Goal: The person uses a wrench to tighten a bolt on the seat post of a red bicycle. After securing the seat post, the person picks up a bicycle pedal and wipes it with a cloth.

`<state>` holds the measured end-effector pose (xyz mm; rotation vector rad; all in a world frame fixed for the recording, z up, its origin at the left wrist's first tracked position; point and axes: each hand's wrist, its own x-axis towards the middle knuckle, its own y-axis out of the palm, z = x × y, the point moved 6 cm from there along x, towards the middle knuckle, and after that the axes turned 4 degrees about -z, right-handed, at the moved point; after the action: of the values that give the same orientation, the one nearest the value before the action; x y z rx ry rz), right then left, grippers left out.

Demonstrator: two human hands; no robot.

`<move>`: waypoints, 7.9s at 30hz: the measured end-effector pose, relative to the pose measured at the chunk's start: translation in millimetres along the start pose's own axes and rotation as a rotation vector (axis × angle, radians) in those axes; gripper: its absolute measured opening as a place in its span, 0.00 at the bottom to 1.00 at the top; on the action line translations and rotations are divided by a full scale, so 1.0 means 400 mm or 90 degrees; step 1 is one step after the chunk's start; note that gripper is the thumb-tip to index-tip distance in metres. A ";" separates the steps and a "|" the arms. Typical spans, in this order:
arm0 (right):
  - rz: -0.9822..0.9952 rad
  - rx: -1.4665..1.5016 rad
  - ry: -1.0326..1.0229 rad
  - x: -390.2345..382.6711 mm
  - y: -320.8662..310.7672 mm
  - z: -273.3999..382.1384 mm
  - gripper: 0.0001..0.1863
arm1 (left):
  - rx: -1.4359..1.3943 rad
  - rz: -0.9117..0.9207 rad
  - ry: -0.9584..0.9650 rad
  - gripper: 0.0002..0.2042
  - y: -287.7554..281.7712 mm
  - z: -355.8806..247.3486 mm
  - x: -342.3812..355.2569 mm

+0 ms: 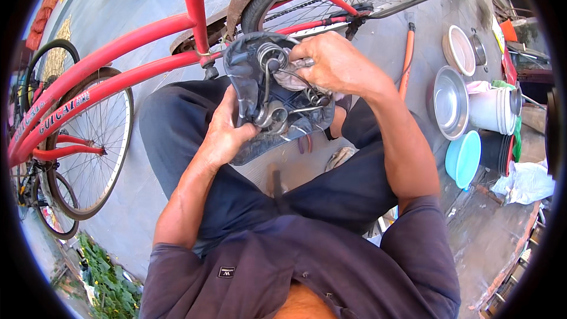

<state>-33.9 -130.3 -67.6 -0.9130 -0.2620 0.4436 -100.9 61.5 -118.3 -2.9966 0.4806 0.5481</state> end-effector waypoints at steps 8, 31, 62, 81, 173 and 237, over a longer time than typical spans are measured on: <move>-0.306 0.227 0.188 -0.053 -0.142 -0.035 0.14 | 0.050 0.039 0.058 0.46 0.000 0.010 0.012; 0.183 -0.059 -0.055 0.010 0.072 0.061 0.18 | 0.210 0.086 -0.040 0.45 0.025 0.106 -0.047; -0.445 0.329 0.182 -0.168 0.198 0.248 0.20 | -0.111 0.000 0.060 0.47 0.011 0.115 -0.260; -0.438 0.026 0.086 -0.123 0.186 0.248 0.07 | 0.082 -0.093 0.051 0.37 -0.015 0.117 -0.210; -0.334 0.061 0.196 -0.413 0.308 0.356 0.21 | 0.009 -0.285 0.084 0.32 -0.009 0.090 -0.203; -0.256 0.215 0.247 -0.477 0.226 0.324 0.20 | -0.190 -0.157 0.004 0.33 0.013 0.139 -0.183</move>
<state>-276.9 -82.0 -70.5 -0.5784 -0.0098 -0.0670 -186.1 84.2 -144.6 -3.2685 0.0243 0.6394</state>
